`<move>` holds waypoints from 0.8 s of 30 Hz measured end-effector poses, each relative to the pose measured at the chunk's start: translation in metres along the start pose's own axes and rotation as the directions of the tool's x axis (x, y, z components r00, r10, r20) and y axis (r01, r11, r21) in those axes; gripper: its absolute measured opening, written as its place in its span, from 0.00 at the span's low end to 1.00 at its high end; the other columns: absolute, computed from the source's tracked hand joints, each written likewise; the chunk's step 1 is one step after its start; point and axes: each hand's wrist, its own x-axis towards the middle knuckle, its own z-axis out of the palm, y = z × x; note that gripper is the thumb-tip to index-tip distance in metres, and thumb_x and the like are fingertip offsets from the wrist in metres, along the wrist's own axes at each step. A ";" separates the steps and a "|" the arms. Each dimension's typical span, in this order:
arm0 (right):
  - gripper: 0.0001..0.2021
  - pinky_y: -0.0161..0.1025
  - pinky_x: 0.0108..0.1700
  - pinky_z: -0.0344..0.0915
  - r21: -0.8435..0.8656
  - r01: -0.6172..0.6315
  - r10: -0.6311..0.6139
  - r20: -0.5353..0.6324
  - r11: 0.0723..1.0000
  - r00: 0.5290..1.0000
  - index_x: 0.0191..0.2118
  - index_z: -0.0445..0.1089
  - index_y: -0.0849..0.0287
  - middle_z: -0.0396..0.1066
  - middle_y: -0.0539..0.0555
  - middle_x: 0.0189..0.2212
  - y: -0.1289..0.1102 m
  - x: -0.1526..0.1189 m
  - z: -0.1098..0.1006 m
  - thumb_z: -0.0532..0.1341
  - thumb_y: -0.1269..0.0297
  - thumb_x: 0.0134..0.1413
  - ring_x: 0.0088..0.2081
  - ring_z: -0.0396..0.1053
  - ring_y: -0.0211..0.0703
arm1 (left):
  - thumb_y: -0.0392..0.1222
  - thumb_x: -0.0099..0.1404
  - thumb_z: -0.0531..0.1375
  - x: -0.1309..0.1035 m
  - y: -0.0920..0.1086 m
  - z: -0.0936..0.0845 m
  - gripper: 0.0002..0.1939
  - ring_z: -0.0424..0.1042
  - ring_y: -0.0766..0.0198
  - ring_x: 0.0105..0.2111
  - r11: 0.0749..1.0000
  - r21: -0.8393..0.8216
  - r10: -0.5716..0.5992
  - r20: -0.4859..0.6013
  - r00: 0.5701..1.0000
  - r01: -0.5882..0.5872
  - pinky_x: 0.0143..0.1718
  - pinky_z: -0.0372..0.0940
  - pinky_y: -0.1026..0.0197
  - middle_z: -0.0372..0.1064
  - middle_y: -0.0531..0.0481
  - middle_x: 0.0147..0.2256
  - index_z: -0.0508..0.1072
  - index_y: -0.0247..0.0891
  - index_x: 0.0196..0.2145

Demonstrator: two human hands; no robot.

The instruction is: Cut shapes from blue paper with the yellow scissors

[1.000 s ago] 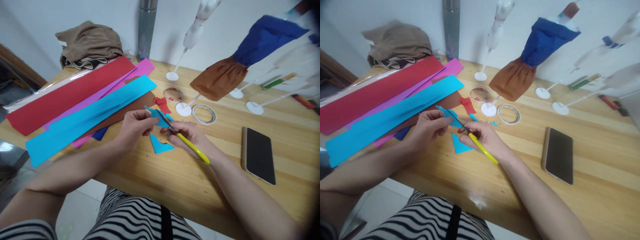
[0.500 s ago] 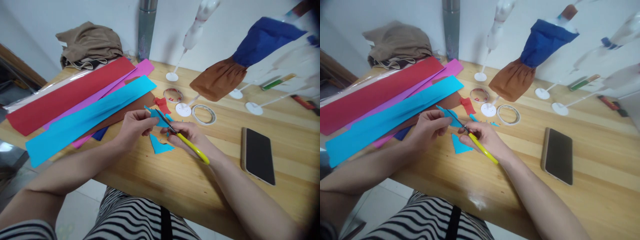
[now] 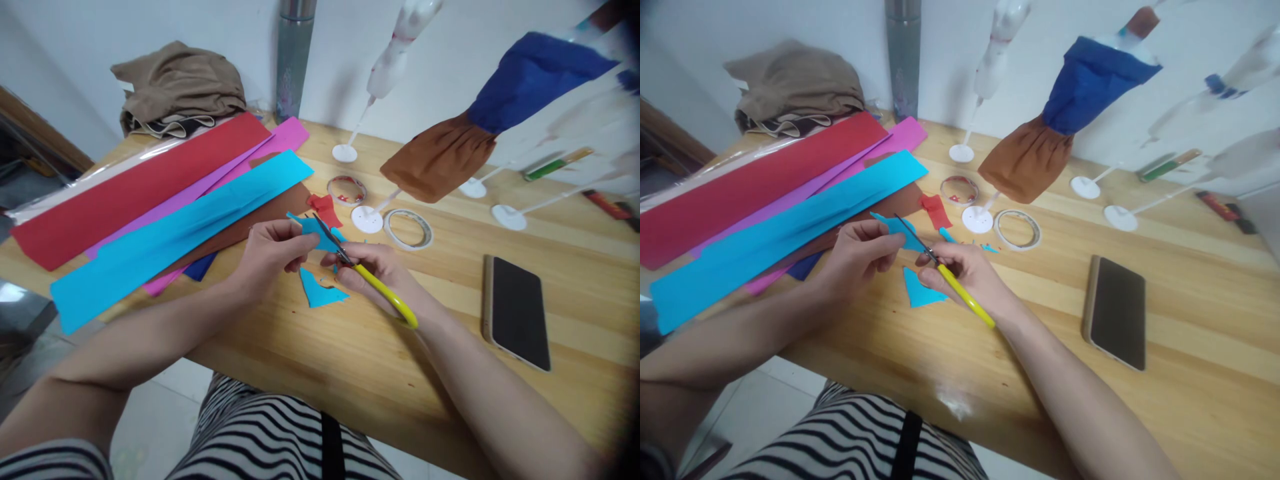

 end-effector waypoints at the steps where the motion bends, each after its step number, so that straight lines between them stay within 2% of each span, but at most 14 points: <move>1: 0.29 0.36 0.30 0.60 -0.002 -0.007 0.007 0.002 1.000 1.000 0.40 0.77 0.59 0.68 0.51 0.30 -0.002 0.000 0.000 0.74 0.34 0.53 0.31 0.59 0.39 | 0.48 0.51 0.72 0.000 0.000 0.000 0.20 0.55 0.73 0.17 1.000 0.002 -0.002 -0.002 1.000 0.002 0.20 0.51 0.65 0.58 0.58 0.15 0.65 0.39 0.16; 15: 0.26 0.40 0.27 0.61 0.019 -0.023 0.023 -0.029 1.000 0.999 0.34 0.78 0.53 0.67 0.51 0.27 -0.017 0.001 0.001 0.77 0.34 0.48 0.29 0.60 0.42 | 0.52 0.48 0.75 0.001 -0.002 0.001 0.25 0.56 0.73 0.16 1.000 -0.013 -0.017 0.003 1.000 0.017 0.20 0.51 0.65 0.59 0.57 0.15 0.64 0.40 0.16; 20: 0.25 0.39 0.28 0.59 0.024 -0.043 0.044 -0.024 0.999 0.999 0.34 0.77 0.54 0.66 0.50 0.27 -0.015 0.001 0.001 0.77 0.36 0.48 0.28 0.58 0.40 | 0.49 0.48 0.75 0.001 -0.002 0.001 0.22 0.56 0.73 0.17 0.998 -0.058 -0.019 0.001 1.000 0.019 0.19 0.51 0.65 0.59 0.58 0.16 0.66 0.39 0.16; 24: 0.27 0.38 0.28 0.61 0.038 -0.024 0.025 -0.038 0.999 0.999 0.35 0.77 0.56 0.67 0.50 0.27 -0.007 0.001 0.001 0.76 0.35 0.48 0.28 0.59 0.39 | 0.51 0.47 0.77 0.001 -0.002 0.002 0.25 0.56 0.74 0.17 0.998 -0.052 -0.036 -0.003 0.999 0.036 0.19 0.51 0.65 0.58 0.58 0.16 0.64 0.39 0.16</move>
